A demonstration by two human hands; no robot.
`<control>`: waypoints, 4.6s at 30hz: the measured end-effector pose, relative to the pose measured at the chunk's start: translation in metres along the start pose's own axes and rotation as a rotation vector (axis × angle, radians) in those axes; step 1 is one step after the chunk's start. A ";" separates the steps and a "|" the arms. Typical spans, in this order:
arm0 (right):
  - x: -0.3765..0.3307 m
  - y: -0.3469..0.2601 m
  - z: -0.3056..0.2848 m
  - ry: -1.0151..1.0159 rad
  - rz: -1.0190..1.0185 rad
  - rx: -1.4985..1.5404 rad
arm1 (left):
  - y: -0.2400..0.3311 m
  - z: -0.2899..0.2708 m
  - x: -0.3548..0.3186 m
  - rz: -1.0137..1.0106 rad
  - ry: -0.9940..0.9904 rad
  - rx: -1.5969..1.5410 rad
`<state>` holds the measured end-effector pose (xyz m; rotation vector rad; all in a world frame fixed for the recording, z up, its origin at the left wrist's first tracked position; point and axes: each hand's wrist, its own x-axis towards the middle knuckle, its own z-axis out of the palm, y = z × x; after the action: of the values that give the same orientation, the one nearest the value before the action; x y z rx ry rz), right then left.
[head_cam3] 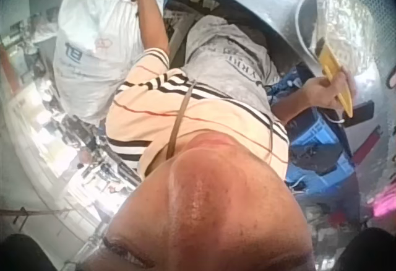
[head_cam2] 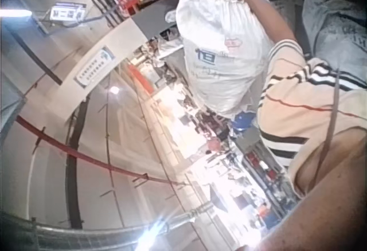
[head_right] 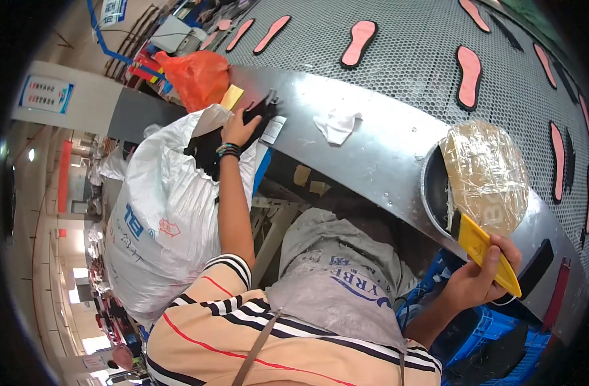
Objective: Applying adhesive to black shoe upper components using a manual scraper tool in a production line setting.
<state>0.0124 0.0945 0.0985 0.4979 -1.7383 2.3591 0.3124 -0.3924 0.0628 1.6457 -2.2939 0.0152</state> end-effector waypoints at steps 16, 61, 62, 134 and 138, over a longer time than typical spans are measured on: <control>-0.018 -0.005 0.006 -0.036 0.056 -0.108 | 0.076 -0.187 0.009 0.319 0.924 -1.073; -0.003 0.011 0.048 -0.262 0.258 -0.332 | 0.245 -0.018 -0.197 -0.200 -0.846 -1.535; -0.004 0.012 0.052 -0.301 0.217 -0.381 | 0.247 -0.018 -0.197 -0.188 -0.824 -1.554; -0.017 0.017 0.079 -0.568 -0.170 -0.485 | 0.248 -0.001 -0.228 -0.298 -0.673 -1.754; -0.009 0.020 0.088 -0.549 -0.084 -0.409 | 0.248 -0.003 -0.227 -0.295 -0.676 -1.688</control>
<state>0.0287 0.0051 0.1010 1.1933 -2.2866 1.8325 0.1492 -0.0991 0.0493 0.9014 -1.2376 -2.0639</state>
